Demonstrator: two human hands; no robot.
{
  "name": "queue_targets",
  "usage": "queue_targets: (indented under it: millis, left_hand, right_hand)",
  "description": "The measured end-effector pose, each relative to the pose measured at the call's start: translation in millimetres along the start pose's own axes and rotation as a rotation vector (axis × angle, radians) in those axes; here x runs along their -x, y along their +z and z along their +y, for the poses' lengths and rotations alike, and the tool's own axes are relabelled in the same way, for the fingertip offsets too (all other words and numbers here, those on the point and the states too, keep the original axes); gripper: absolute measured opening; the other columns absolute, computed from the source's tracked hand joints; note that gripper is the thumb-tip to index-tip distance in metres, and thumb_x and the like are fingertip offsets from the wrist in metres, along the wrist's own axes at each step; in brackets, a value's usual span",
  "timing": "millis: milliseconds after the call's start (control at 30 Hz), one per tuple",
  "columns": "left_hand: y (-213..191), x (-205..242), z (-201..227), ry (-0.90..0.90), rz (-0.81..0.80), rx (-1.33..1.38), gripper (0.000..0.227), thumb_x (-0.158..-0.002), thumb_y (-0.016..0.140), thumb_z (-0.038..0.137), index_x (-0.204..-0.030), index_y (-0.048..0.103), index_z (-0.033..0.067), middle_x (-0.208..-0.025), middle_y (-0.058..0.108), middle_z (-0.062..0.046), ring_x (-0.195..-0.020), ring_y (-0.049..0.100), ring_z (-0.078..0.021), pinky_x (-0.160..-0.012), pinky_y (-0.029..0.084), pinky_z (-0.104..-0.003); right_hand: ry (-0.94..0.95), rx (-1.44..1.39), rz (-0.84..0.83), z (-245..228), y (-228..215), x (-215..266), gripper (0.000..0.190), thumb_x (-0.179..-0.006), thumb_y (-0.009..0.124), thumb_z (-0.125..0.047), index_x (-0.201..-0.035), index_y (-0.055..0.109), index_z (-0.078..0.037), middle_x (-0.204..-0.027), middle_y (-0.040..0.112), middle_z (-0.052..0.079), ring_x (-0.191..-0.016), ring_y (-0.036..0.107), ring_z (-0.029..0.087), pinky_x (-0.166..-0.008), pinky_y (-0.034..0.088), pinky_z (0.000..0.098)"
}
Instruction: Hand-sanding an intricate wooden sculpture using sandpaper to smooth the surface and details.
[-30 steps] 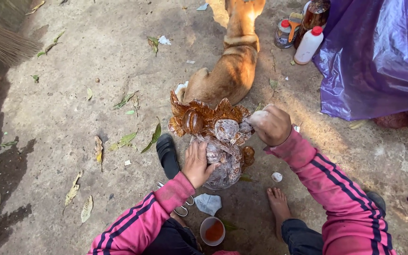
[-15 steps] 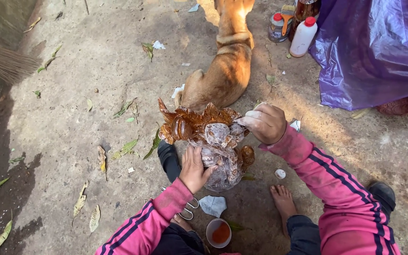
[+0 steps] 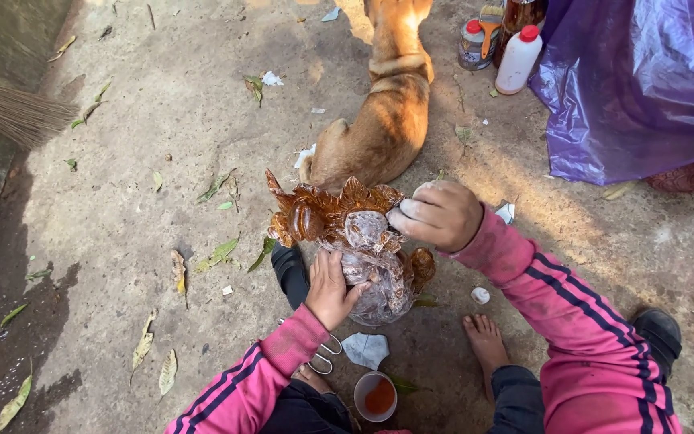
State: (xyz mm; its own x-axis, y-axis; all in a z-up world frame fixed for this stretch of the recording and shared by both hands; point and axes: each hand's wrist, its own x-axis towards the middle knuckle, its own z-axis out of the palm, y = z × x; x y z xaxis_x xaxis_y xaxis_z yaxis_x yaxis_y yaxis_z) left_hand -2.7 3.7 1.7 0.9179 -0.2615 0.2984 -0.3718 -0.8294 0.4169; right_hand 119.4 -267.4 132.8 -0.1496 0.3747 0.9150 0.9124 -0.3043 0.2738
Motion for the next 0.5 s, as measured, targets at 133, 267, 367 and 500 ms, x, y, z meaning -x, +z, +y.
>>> queue_targets:
  millis: [133,267,367,500]
  left_hand:
    - [5.4,1.5,-7.6,0.009,0.009,-0.021,0.085,-0.077,0.087,0.036,-0.132,0.033,0.0003,-0.115,0.042,-0.026,-0.113,0.047,-0.0519,-0.097,0.038,-0.059]
    - [7.0,2.1,-7.2,-0.003,-0.002,-0.013,0.085,-0.077,0.088,0.035,-0.133,0.033,0.0011,-0.114,0.043,-0.025,-0.113,0.047,-0.0516,-0.097,0.039,-0.059]
    - [10.7,2.6,-9.7,-0.010,-0.003,-0.008,0.085,-0.077,0.087,0.037,-0.133,0.034,0.0012,-0.117,0.042,-0.025,-0.115,0.046,-0.0511,-0.097,0.039,-0.058]
    - [8.8,1.8,-7.9,-0.016,0.001,-0.005,0.084,-0.079,0.086,0.039,-0.133,0.033,0.0016,-0.116,0.042,-0.024,-0.112,0.047,-0.0486,-0.096,0.039,-0.056]
  right_hand:
    - [-0.005,0.006,-0.156,9.0,-4.9,3.7,0.014,-0.103,0.064,-0.023,-0.097,0.074,-0.015,-0.086,0.068,0.004,-0.072,0.061,0.021,-0.059,0.051,0.0322]
    - [0.044,0.070,-0.162,5.8,-9.2,-0.7,0.010,-0.101,0.066,-0.019,-0.103,0.074,-0.014,-0.082,0.063,0.002,-0.072,0.058,0.019,-0.058,0.050,0.0305]
    - [0.176,0.030,-0.110,8.6,-18.3,-9.2,0.015,-0.100,0.067,-0.015,-0.113,0.073,-0.009,-0.080,0.061,0.003,-0.072,0.059,0.022,-0.055,0.050,0.0310]
    - [0.266,-0.059,-0.093,0.2,-7.1,4.1,0.009,-0.097,0.070,-0.012,-0.105,0.073,-0.009,-0.079,0.064,0.004,-0.070,0.060,0.020,-0.053,0.050,0.0306]
